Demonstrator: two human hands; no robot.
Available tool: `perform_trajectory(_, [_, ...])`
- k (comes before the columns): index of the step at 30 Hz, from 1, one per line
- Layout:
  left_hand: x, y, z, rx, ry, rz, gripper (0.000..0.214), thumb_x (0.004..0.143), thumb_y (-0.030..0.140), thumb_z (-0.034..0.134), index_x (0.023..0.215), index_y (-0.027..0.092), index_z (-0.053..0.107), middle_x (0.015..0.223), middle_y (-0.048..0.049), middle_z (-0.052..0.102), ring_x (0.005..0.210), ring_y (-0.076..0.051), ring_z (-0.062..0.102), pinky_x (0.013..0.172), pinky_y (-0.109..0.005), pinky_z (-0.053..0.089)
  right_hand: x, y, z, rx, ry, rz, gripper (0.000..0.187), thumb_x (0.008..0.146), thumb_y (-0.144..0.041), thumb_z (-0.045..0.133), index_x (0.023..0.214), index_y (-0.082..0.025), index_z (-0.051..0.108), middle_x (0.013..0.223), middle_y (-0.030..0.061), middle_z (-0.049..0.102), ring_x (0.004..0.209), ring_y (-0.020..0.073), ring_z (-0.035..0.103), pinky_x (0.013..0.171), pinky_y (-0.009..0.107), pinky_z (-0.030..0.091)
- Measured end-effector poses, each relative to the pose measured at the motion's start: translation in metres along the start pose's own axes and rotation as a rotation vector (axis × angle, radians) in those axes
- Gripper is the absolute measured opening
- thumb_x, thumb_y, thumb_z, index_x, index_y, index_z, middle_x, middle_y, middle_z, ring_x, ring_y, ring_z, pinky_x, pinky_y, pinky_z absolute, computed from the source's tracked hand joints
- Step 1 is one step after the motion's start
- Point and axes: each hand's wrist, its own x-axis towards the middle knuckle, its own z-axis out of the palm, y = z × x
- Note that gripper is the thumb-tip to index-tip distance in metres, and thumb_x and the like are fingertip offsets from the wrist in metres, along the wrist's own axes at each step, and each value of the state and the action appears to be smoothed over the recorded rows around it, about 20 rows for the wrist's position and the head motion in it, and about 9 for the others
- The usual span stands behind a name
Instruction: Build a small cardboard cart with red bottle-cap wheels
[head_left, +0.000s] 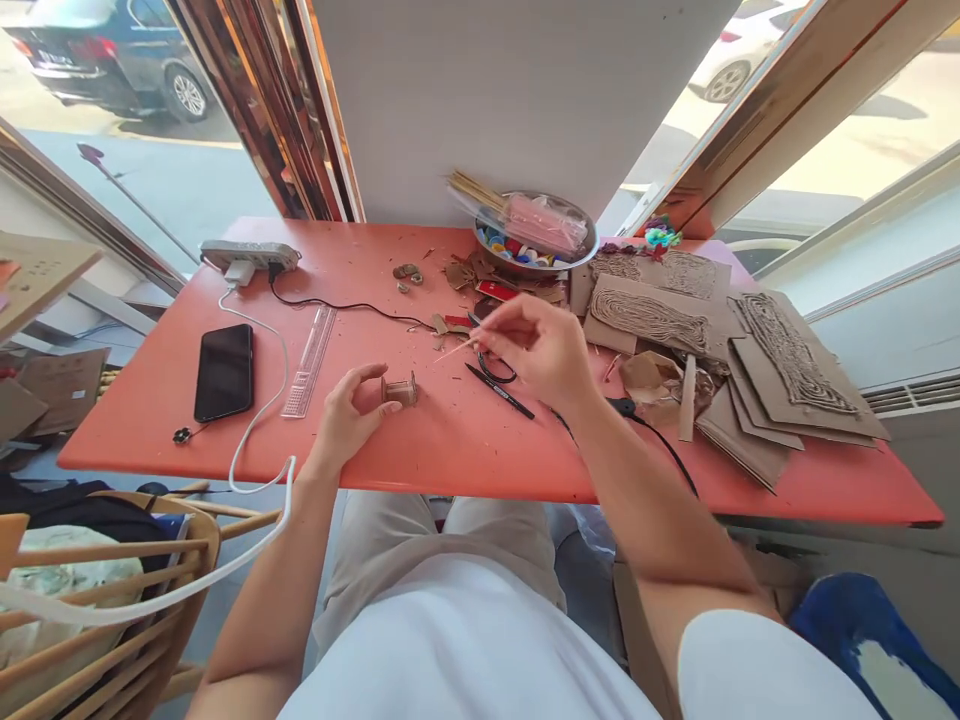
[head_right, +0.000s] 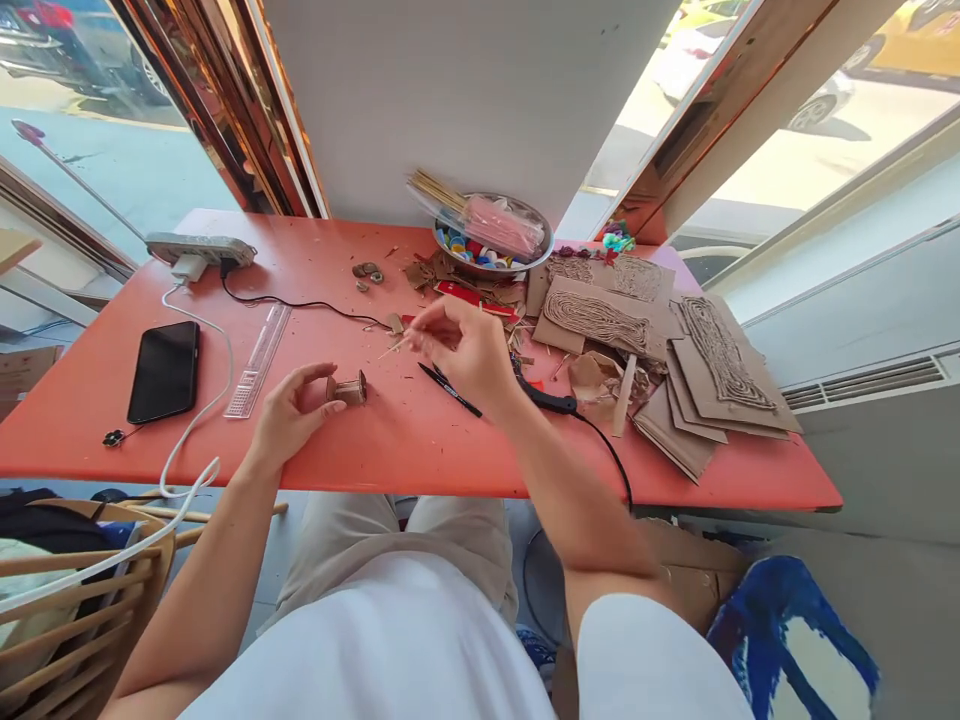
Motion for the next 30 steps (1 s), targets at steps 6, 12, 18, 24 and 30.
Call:
perform_trajectory(6, [-0.029,0.024,0.008,-0.051,0.291,0.158,0.045,0.077,0.064,0.083,0.099,0.025,0.078,0.094,-0.0059,0.079,0.094,-0.026,0.075,0.097,-0.044,0.060,-0.077,0.016,0.055,0.324,0.337,0.184,0.056,0.070,-0.074,0.088,0.073,-0.026,0.059,0.069,-0.0004,0.074,0.057,0.0167,0.069,0.058,0.033,0.061])
perform_trajectory(12, [-0.066,0.051,0.043,-0.522,0.104,-0.132,0.060,0.078,0.081,0.076,0.075,0.022,0.077,0.071,-0.0064,0.075,0.070,-0.022,0.071,0.065,-0.035,0.060,-0.103,0.033,0.094,0.431,0.144,0.330,0.059,0.074,-0.080,0.080,0.076,-0.026,0.057,0.078,0.0027,0.077,0.068,0.0212,0.076,0.064,0.037,0.063])
perform_trajectory(18, [-0.057,0.051,0.046,-0.505,0.109,-0.138,0.060,0.077,0.081,0.077,0.069,0.022,0.074,0.066,-0.0033,0.071,0.062,-0.017,0.064,0.061,-0.030,0.054,-0.076,0.032,0.042,-0.104,-0.156,0.187,0.049,0.079,-0.062,0.087,0.106,-0.023,0.072,0.112,0.0099,0.079,0.104,0.0270,0.075,0.097,0.047,0.061])
perform_trajectory(24, [-0.046,0.057,0.045,-0.431,-0.064,-0.060,0.063,0.086,0.081,0.067,0.081,0.019,0.076,0.054,-0.0006,0.061,0.055,-0.018,0.060,0.059,-0.032,0.051,-0.029,0.033,0.001,-0.729,-0.238,0.091,0.054,0.087,-0.037,0.086,0.135,-0.022,0.065,0.139,0.0172,0.069,0.135,0.0349,0.063,0.115,0.055,0.051])
perform_trajectory(30, [-0.034,0.063,0.043,-0.485,-0.239,-0.088,0.058,0.084,0.079,0.070,0.086,0.021,0.066,0.044,0.0092,0.043,0.039,-0.010,0.037,0.044,-0.025,0.030,-0.005,0.052,0.001,-1.170,-0.053,0.300,0.031,0.095,-0.004,0.048,0.115,-0.015,0.068,0.103,0.0224,0.078,0.108,0.0348,0.073,0.091,0.044,0.059])
